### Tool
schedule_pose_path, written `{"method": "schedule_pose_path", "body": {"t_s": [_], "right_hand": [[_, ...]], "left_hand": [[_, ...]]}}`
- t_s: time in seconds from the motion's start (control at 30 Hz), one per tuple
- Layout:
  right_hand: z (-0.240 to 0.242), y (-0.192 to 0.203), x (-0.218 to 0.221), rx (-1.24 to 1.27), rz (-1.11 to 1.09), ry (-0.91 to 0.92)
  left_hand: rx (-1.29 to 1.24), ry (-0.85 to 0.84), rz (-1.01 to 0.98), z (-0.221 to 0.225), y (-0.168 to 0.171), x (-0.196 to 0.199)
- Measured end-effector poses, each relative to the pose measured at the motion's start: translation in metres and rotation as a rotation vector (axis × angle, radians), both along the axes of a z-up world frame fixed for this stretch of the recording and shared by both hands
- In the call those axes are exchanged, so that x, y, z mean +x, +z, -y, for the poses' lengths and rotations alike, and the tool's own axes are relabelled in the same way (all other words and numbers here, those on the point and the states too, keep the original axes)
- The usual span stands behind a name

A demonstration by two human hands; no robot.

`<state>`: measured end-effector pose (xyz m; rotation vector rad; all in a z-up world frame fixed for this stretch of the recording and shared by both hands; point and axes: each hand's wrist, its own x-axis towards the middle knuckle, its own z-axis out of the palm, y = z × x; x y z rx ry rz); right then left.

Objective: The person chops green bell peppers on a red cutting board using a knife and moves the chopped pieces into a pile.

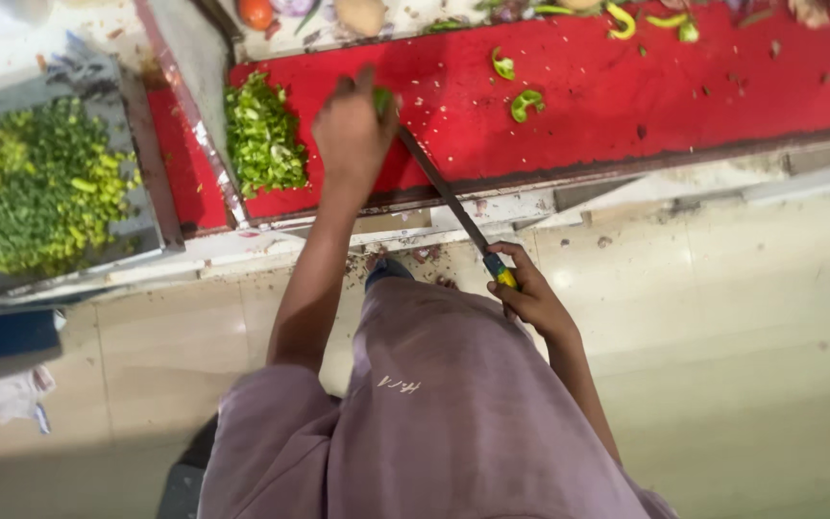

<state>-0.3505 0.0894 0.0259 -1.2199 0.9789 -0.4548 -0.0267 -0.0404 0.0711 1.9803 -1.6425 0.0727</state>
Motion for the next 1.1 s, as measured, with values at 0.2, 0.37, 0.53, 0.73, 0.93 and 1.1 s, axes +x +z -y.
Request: {"method": "schedule_pose_path", "body": {"t_s": [0.2, 0.37, 0.53, 0.73, 0.93, 1.1], "right_hand": [[0.032, 0.02, 0.037, 0.1, 0.081, -0.094], [0.037, 0.021, 0.046, 0.085, 0.254, -0.218], [0.021, 0.0, 0.065, 0.073, 0.216, -0.292], [0.029, -0.016, 0.093, 0.276, 0.364, -0.138], [0.04, -0.025, 0.098, 0.306, 0.486, -0.141], [0.045, 0.003, 0.113, 0.234, 0.399, -0.059]], "left_hand": [[0.019, 0.087, -0.128, -0.033, -0.042, -0.01], [-0.072, 0.104, -0.138, -0.055, -0.032, 0.003], [-0.147, -0.159, -0.14, -0.058, -0.032, 0.014], [-0.067, -0.032, -0.249, -0.061, -0.041, 0.003], [-0.189, -0.062, -0.258, -0.069, -0.049, 0.007], [-0.206, -0.075, -0.294, -0.067, -0.049, 0.006]]}}
